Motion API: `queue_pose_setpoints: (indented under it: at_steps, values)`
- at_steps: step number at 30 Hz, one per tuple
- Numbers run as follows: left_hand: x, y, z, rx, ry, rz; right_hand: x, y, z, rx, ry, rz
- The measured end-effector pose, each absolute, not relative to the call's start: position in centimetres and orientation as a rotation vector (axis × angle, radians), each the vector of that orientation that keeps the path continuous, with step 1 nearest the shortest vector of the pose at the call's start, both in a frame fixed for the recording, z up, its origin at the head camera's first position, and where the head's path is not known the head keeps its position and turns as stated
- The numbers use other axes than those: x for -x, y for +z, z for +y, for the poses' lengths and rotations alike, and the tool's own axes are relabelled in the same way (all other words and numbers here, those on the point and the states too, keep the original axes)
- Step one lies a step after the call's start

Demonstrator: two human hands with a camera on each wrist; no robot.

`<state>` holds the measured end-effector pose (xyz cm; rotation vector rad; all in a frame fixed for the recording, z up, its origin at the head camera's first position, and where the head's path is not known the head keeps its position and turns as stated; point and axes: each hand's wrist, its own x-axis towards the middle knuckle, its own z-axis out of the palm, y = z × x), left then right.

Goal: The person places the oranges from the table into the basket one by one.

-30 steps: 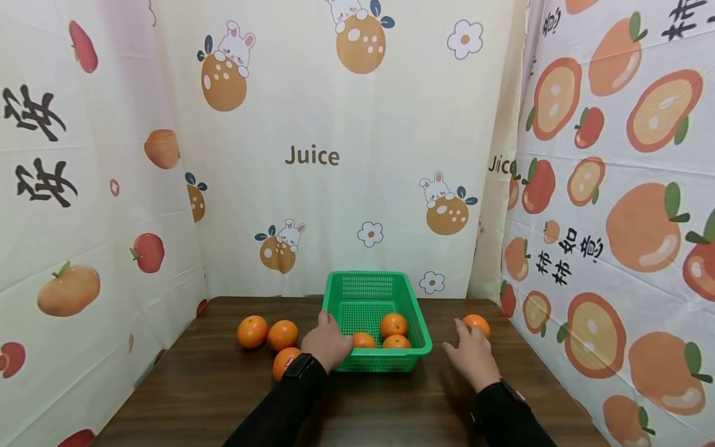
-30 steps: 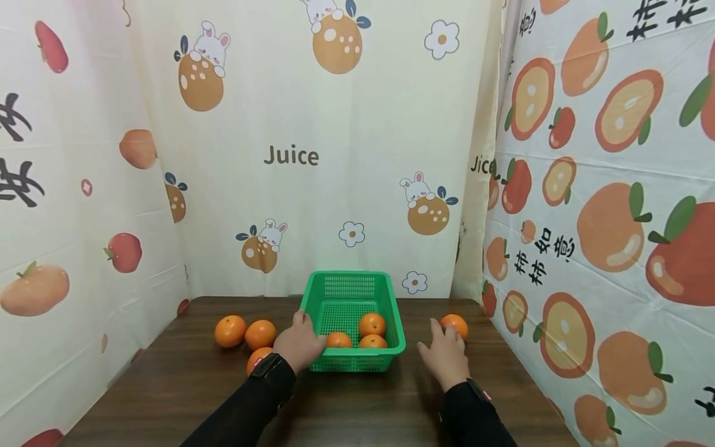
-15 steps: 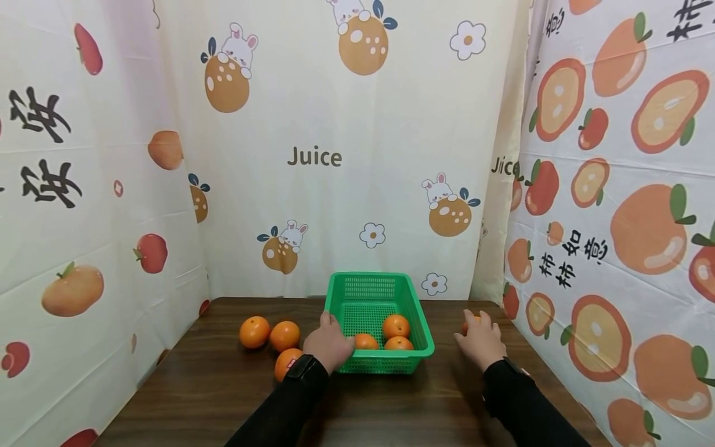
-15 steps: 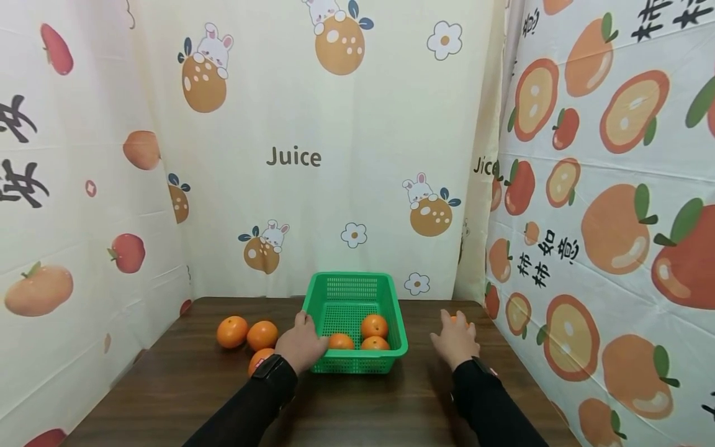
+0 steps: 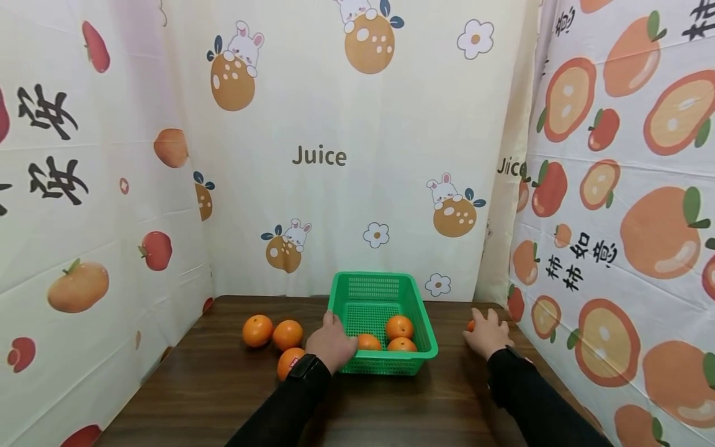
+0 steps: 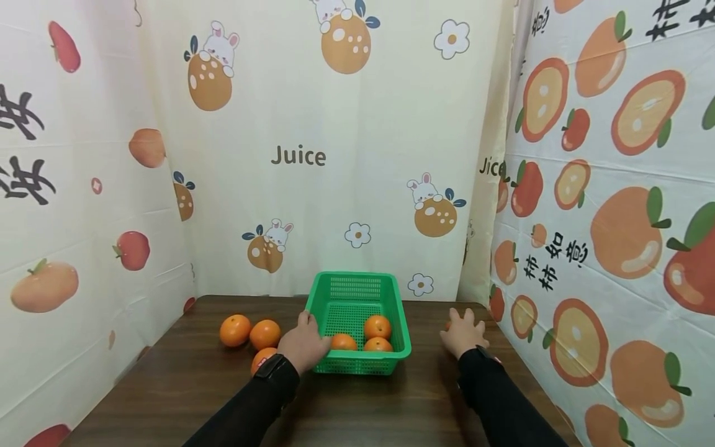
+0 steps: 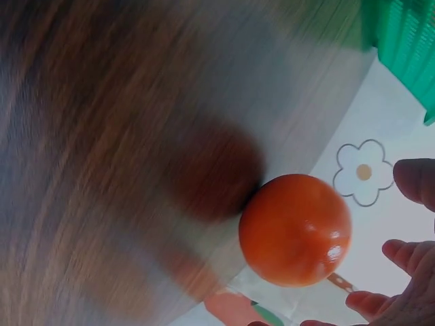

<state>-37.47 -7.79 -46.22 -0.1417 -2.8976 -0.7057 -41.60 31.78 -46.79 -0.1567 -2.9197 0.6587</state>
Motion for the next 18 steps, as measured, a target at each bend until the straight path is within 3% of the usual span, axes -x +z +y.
queue_pose_setpoints:
  at_steps: [18]
  values:
    - [37.94, -46.69, -7.73, 0.143, -0.687, -2.889, 42.51, -46.54, 32.84, 0.131, 0.589, -3.008]
